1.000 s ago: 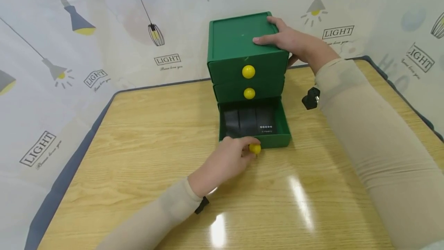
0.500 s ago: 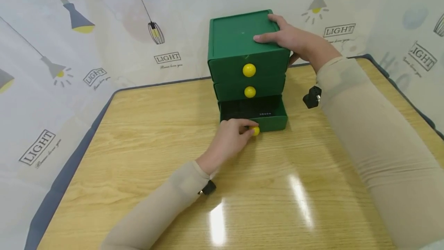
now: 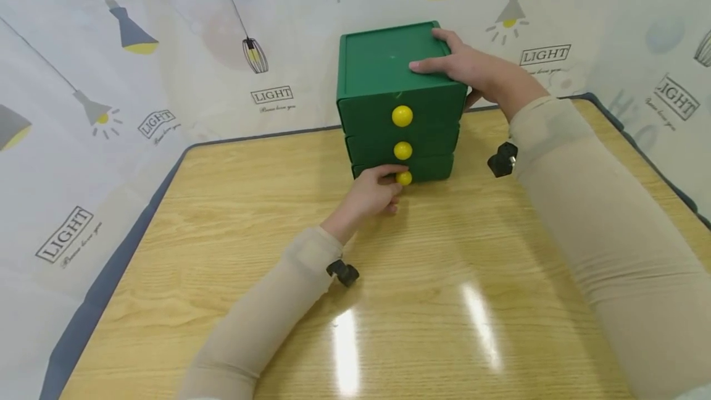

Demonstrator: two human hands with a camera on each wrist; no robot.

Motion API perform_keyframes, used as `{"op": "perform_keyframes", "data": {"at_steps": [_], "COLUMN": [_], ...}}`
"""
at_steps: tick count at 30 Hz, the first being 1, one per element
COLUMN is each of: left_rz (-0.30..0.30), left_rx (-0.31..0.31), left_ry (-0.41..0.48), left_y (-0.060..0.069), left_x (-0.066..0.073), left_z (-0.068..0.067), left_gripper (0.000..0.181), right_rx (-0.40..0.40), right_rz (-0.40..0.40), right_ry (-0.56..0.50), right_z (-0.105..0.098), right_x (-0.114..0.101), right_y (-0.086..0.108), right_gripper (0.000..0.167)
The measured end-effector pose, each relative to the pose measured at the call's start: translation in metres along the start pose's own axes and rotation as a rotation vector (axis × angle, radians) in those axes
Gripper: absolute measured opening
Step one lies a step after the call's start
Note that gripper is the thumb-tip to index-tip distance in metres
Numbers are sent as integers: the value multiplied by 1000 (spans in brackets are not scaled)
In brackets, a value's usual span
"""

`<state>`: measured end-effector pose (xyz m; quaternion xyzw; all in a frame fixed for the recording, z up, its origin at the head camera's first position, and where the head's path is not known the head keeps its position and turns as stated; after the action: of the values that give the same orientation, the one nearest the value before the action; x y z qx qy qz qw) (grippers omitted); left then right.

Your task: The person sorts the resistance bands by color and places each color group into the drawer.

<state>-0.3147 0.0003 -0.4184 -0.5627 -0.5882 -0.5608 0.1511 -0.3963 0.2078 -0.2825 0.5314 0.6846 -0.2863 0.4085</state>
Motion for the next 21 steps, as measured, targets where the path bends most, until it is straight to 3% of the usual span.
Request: {"op": "perform_keyframes", "data": {"at_steps": [7,11,17,21], "left_rz": [-20,-31,-19,-40], "left_rx": [-12,-27,-16,-40], "left_ry": [72,80,90,90], "left_y": [-5,-8,-11,-10], "left_x": [3,1,1,0], "left_z": [2,3,2,1], "left_gripper": [37,38,42,40], "right_rx": [1,-32,-57,-73], "right_rz": [-14,-6,-5,-9], "right_ry": [-7,1,92,85], "right_z": [-7,-8,-11,-11], "right_x": [1,2,-2,-4], "right_y": [3,5,7,11], "right_gripper": [107,107,103,98]}}
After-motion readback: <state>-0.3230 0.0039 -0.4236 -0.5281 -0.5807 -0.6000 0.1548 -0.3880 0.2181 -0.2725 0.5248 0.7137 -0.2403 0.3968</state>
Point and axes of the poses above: each hand's wrist, its own y-axis away from the middle knuckle, its own z-axis out of the palm, x = y × z, the point moved 7 cm from there along -y, towards the middle knuckle, and after that the axes turned 15 degrees about -z, right-handed, at the moved point
